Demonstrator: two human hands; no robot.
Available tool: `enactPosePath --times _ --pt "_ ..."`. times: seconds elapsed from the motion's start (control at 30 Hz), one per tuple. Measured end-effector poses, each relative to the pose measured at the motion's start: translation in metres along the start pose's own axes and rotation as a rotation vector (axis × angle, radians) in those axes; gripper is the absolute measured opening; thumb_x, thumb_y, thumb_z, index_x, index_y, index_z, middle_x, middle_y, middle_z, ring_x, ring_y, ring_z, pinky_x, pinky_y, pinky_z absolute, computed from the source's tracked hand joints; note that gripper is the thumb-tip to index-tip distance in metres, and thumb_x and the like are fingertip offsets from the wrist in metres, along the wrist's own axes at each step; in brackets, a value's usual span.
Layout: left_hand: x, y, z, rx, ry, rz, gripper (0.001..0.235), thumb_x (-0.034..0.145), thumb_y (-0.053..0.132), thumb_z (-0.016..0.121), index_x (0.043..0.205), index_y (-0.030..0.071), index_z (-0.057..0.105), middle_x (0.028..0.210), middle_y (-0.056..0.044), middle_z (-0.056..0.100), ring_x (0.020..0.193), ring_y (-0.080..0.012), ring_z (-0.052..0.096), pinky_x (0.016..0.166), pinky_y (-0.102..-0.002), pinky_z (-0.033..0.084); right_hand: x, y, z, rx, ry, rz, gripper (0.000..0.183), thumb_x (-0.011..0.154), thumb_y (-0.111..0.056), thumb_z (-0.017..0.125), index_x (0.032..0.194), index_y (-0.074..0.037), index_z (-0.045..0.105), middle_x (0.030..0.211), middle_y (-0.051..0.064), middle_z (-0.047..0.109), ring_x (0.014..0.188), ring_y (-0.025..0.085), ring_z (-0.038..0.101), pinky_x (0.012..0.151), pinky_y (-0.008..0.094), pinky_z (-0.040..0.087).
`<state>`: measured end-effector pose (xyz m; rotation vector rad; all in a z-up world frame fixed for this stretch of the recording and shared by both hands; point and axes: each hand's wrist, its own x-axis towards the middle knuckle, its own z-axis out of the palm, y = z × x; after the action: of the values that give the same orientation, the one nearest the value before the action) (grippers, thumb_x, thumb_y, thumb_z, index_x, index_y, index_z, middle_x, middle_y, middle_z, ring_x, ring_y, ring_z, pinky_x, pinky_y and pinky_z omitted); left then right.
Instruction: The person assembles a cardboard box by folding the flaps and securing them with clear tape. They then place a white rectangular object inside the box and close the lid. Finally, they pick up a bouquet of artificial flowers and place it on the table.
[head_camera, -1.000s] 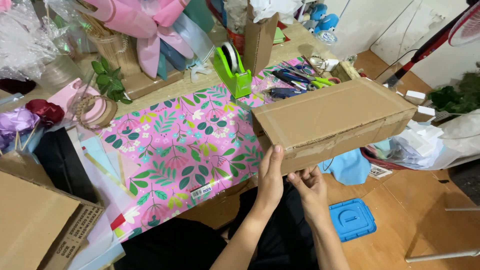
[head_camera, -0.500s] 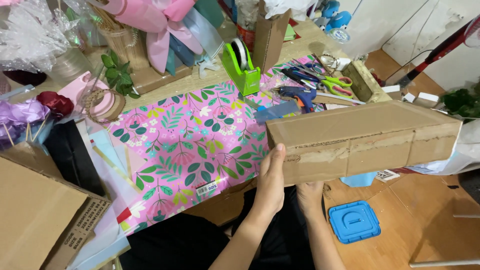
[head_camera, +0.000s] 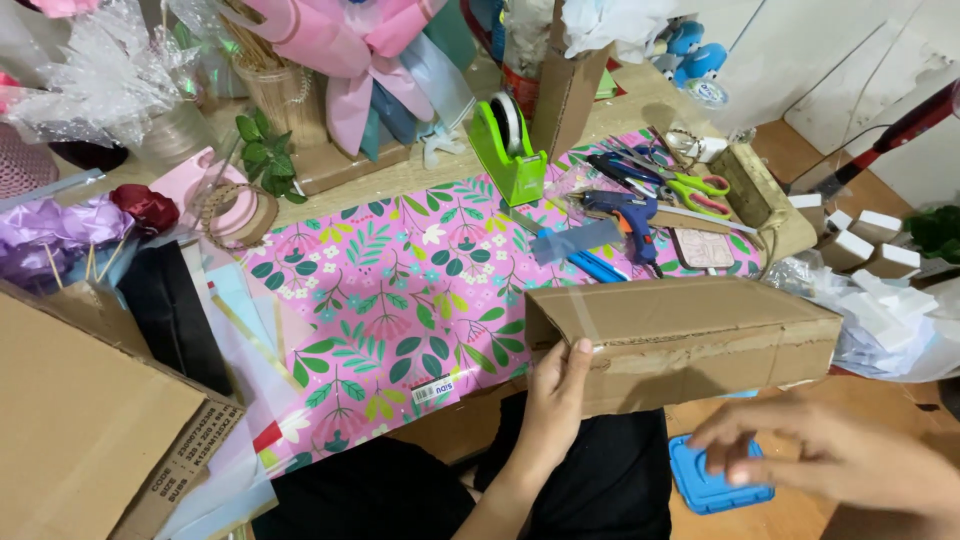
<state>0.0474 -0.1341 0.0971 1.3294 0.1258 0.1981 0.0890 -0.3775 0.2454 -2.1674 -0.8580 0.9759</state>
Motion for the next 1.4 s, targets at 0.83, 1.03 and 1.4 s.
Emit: enactPosePath --times 0.83,1.03,1.4 --pt "0.002 -0.003 0.005 0.007 -0.063 0.079 0.037 0.105 0.037 0.046 0.118 0.01 0.068 0.117 -0.004 0.076 0.111 -0.0118 0.066 0.095 -0.028 0.05 0.383 0.021 -0.135 0.714 0.774 0.091 0.025 0.094 0.006 0.066 0.088 -0.013 0.051 0.089 0.013 0.077 0.075 0.017 0.071 0.055 0.031 0.047" --pt "-0.029 -0.021 0.007 0.16 -0.193 0.061 0.038 0.106 0.039 0.046 0.119 0.009 0.065 0.102 -0.004 0.071 0.098 -0.0141 0.065 0.083 -0.032 0.048 0.325 -0.001 -0.132 0.688 0.745 0.068 0.034 0.087 0.002 0.069 0.097 -0.017 0.041 0.088 0.014 0.073 0.068 0.018 0.058 0.057 0.032 0.041" --pt "-0.099 -0.07 0.002 0.143 -0.278 0.097 0.037 0.106 0.032 0.044 0.128 0.006 0.06 0.124 -0.008 0.071 0.119 -0.0178 0.065 0.096 -0.031 0.047 0.256 0.035 -0.09 0.843 0.769 -0.079 0.025 0.092 0.001 0.068 0.083 -0.013 0.05 0.089 0.013 0.072 0.085 0.02 0.075 0.066 0.028 0.056"
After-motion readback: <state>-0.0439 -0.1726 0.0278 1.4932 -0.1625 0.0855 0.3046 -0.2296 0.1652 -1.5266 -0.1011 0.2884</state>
